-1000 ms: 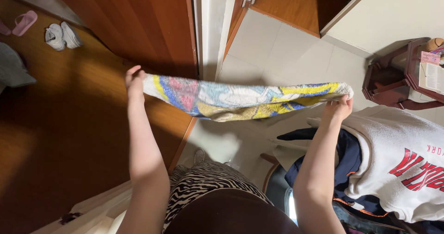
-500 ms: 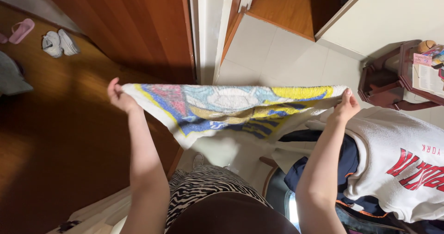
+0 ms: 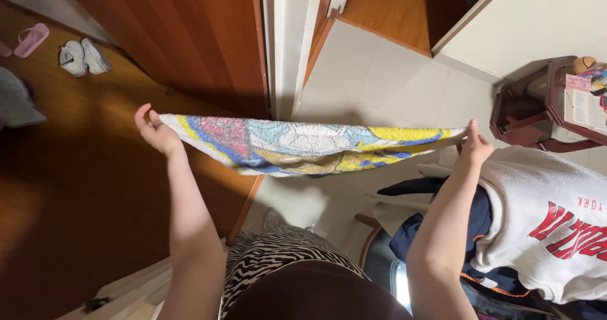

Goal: Fold laundry on a glass table and organize the piles.

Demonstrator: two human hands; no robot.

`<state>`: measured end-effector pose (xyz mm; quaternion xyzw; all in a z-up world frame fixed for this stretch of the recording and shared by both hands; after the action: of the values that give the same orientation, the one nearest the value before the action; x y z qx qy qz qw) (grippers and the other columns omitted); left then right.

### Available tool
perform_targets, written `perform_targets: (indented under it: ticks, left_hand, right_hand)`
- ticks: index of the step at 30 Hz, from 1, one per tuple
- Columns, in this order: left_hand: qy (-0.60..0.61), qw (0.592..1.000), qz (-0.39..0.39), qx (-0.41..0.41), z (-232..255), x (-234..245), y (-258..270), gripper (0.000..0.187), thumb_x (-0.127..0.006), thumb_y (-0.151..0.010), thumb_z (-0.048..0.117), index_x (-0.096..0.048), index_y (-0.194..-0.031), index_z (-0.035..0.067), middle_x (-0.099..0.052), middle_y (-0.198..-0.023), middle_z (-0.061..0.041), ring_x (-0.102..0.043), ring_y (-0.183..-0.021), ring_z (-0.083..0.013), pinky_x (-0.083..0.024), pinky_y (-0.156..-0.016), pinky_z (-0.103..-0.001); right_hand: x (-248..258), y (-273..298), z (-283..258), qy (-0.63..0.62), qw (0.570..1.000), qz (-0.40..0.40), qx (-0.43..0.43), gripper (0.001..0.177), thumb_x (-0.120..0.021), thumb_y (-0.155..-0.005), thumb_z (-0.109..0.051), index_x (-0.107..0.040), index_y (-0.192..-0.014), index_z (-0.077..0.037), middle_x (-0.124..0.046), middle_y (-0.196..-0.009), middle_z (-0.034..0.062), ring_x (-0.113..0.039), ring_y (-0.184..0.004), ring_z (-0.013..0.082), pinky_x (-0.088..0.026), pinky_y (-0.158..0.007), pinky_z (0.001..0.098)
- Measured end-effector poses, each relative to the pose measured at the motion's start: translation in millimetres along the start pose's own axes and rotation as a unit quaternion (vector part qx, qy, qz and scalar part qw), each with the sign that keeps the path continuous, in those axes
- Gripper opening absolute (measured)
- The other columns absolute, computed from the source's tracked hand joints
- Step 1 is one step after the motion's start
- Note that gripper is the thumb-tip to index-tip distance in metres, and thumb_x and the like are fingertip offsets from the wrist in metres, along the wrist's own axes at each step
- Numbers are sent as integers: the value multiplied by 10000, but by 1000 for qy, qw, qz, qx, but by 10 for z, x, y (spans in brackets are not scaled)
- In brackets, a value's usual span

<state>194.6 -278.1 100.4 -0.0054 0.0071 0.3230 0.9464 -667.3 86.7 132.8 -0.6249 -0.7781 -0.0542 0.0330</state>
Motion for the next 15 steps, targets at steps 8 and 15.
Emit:
perform_targets:
  ticks: [8, 15]
  left_hand:
    - [127, 983, -112, -75, -67, -139, -101, 206, -504, -1130, 99, -606, -1309, 96, -598, -1360, -109, -617, -1162, -184, -484, -1043, -355]
    - [197, 950, 127, -209, 1234, 188, 480, 169, -431, -1143, 243, -488, -1230, 110, -514, -1165, -102, -562, -924, -227, -504, -806, -370]
  right_hand:
    - [-382, 966, -964, -282, 944, -156, 70, 351, -597, -1034, -395, -635, -1180, -78, -705, -1199, 32, -643, -982, 125, -487, -784, 301]
    - [-1, 841, -1260, -388, 883, -24, 262, 290, -517, -1112, -301, -614, -981, -60, -681, -921, 103, -632, -764, 201, -554, -705, 381]
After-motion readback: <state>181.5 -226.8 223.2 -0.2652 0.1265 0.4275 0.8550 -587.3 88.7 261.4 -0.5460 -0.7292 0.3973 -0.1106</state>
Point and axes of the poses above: each hand's wrist, its own y-axis away from the middle knuckle, its own x-axis out of the back of the hand, z = x × y, the point moved 7 cm from there along -y, towards the middle knuckle
